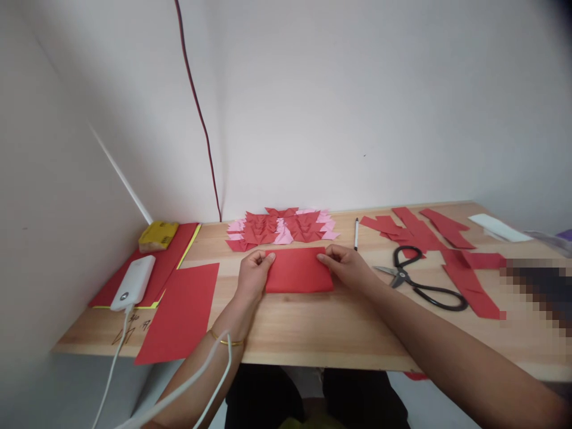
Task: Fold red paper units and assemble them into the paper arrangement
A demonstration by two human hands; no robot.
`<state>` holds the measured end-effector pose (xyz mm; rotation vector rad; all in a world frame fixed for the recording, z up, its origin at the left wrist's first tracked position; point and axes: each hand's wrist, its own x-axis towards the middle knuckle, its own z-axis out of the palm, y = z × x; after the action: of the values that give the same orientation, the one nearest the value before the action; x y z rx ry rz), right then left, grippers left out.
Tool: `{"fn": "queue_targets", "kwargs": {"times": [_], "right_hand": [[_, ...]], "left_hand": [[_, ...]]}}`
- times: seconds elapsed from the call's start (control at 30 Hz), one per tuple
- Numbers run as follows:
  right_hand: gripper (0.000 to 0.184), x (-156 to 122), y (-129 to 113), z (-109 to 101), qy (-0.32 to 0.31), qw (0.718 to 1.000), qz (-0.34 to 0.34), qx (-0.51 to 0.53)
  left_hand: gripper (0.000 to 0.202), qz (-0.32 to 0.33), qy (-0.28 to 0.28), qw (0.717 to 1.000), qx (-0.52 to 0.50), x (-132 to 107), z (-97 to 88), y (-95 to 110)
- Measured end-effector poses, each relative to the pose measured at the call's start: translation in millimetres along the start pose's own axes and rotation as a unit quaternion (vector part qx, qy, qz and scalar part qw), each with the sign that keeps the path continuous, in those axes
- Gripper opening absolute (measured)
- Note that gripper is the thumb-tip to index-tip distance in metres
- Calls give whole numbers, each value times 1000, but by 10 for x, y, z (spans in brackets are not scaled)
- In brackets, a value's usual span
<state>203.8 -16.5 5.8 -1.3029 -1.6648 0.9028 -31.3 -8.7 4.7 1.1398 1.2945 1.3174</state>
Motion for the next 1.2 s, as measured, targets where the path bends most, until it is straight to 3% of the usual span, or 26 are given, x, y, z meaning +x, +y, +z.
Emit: {"fn": "queue_targets", "kwargs": {"times": [0.1, 0.2, 0.4, 0.5, 0.6, 0.77, 0.93, 1.0, 1.1, 1.2], "right_hand": [[34, -20, 20, 6, -20, 997, -13, -76], [26, -37, 40, 31, -39, 986, -18, -159], [21, -35, -11, 81, -62, 952, -7, -300], [21, -37, -45, 95, -75, 940, 3, -333], [9, -48, -37, 118, -60, 942, 14, -329], [39, -64, 24, 162, -43, 947, 29, -316], [32, -67, 59, 143, -43, 943, 4, -330], [28, -63, 72, 122, -38, 946, -15, -323], [25, -49, 87, 92, -41, 949, -24, -313], [23, -34, 100, 75, -45, 952, -22, -302]], "left_hand": [[34, 4, -17, 996, 84, 27, -50, -74], [30, 37, -10, 976, 216, 39, -84, -109], [19, 73, -42, 866, 492, 0, -40, 5], [20, 94, -50, 821, 561, -16, -10, 46], [18, 108, -46, 796, 593, -19, -1, 36], [20, 92, -17, 791, 604, -32, -1, -2], [41, 106, 3, 803, 587, -58, 15, -5], [43, 150, -28, 797, 585, -51, 20, -8], [37, 215, -122, 787, 565, -12, 19, -24], [38, 244, -182, 776, 553, 22, 8, -40]]}}
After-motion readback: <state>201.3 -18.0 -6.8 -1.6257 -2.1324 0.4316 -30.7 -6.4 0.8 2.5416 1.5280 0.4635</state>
